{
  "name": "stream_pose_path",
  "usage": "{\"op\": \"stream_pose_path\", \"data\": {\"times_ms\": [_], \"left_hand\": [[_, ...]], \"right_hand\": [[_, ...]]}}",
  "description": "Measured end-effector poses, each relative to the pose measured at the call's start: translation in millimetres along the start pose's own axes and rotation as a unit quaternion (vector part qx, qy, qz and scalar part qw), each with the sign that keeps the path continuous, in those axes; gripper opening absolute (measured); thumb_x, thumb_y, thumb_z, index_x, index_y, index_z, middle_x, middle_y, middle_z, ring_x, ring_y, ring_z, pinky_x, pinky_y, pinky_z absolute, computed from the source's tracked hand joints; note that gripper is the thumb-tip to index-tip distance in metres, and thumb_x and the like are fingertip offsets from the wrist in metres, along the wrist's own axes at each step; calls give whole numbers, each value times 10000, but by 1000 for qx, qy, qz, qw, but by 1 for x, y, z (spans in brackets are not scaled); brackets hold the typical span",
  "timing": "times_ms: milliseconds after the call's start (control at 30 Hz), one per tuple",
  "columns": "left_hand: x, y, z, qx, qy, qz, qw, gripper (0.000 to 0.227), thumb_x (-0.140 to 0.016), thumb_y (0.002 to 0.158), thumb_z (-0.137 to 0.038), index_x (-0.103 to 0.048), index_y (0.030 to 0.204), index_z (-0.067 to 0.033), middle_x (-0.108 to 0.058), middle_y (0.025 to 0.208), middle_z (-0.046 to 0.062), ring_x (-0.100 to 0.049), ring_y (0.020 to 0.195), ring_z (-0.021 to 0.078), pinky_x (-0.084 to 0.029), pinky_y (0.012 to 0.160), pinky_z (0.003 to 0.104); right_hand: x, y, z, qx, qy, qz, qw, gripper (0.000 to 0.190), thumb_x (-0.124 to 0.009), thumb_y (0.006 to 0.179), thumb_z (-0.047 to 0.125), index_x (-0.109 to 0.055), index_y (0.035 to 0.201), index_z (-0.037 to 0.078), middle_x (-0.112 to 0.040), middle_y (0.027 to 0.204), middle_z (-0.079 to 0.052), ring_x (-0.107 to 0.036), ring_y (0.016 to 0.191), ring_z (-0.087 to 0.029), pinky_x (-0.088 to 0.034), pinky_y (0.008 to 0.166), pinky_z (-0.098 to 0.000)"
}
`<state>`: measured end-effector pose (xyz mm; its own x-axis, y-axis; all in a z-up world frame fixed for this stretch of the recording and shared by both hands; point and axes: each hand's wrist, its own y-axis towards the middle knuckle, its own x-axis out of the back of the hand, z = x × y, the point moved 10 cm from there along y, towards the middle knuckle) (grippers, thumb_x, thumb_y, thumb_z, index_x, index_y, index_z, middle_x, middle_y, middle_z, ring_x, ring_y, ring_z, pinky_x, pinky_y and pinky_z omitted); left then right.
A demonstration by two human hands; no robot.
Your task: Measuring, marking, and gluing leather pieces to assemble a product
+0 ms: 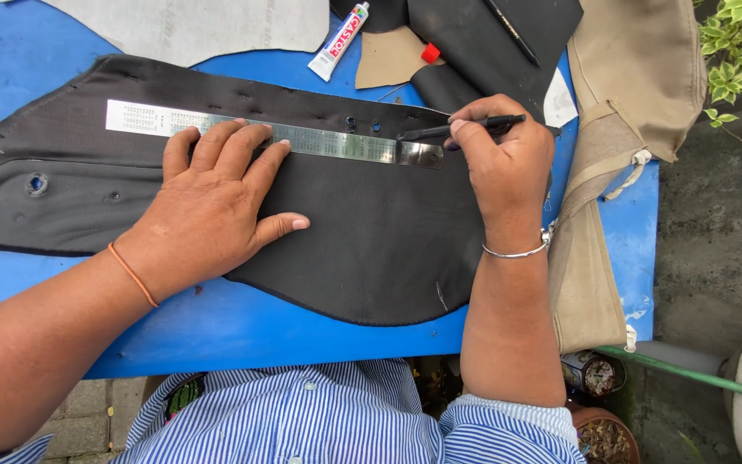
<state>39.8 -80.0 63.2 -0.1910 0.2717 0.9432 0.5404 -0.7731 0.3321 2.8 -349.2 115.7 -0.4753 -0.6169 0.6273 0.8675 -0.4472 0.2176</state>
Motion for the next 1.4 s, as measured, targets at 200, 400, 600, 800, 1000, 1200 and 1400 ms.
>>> {"op": "stream_pose_path", "data": {"times_ms": [200,400,600,800,1000,1200,1400], "left_hand": [[-2,0,0,-1,-16,9,1000,841,-465,960,-764,-621,1433,-87,-603,1437,124,-535,1345,336,-334,1115,498],[-3,5,-12,-3,-38,2,999,857,-478,949,-767,-619,1432,-74,-586,1445,138,-512,1357,349,-331,1115,536],[-7,12,-37,-39,-56,7,998,872,-415,972,-765,-539,1526,-102,-573,1508,136,-502,1406,339,-341,1135,534],[-1,16,-36,-36,-52,-15,998,865,-445,985,-746,-580,1475,-46,-621,1487,112,-553,1372,310,-382,1103,482],[2,14,-41,-35,-25,-20,999,882,-446,979,-759,-595,1461,-35,-616,1503,105,-554,1367,290,-400,1087,461],[1,14,-43,-33,-15,-16,999,882,-440,981,-759,-595,1459,-34,-611,1509,106,-551,1370,294,-401,1092,465],[2,15,-43,-41,-26,-19,999,872,-432,994,-741,-597,1464,-25,-604,1517,122,-548,1373,308,-401,1093,475]], "right_hand": [[8,2,-5,1,-20,-17,1000,99,-627,855,149,-718,828,122,-721,703,10,-710,716,-83,-551,721,-224],[6,0,5,55,-79,-22,995,124,-611,874,186,-706,798,156,-717,723,69,-665,856,-99,-514,804,-288],[5,1,6,72,-96,-20,993,139,-603,891,205,-698,800,160,-719,722,78,-654,859,-117,-502,761,-305],[13,6,-10,24,-86,-12,996,115,-619,856,239,-707,807,184,-714,683,83,-647,712,-58,-494,693,-255],[33,8,-31,-64,-103,-14,992,101,-636,798,256,-724,777,212,-707,664,107,-650,699,-42,-494,671,-233],[44,5,-29,-40,-141,-45,988,128,-595,778,241,-714,745,207,-699,642,114,-611,644,-49,-476,644,-252],[28,-1,-4,46,-134,-40,989,123,-641,810,251,-753,839,209,-711,775,58,-640,770,-137,-483,692,-309]]}}
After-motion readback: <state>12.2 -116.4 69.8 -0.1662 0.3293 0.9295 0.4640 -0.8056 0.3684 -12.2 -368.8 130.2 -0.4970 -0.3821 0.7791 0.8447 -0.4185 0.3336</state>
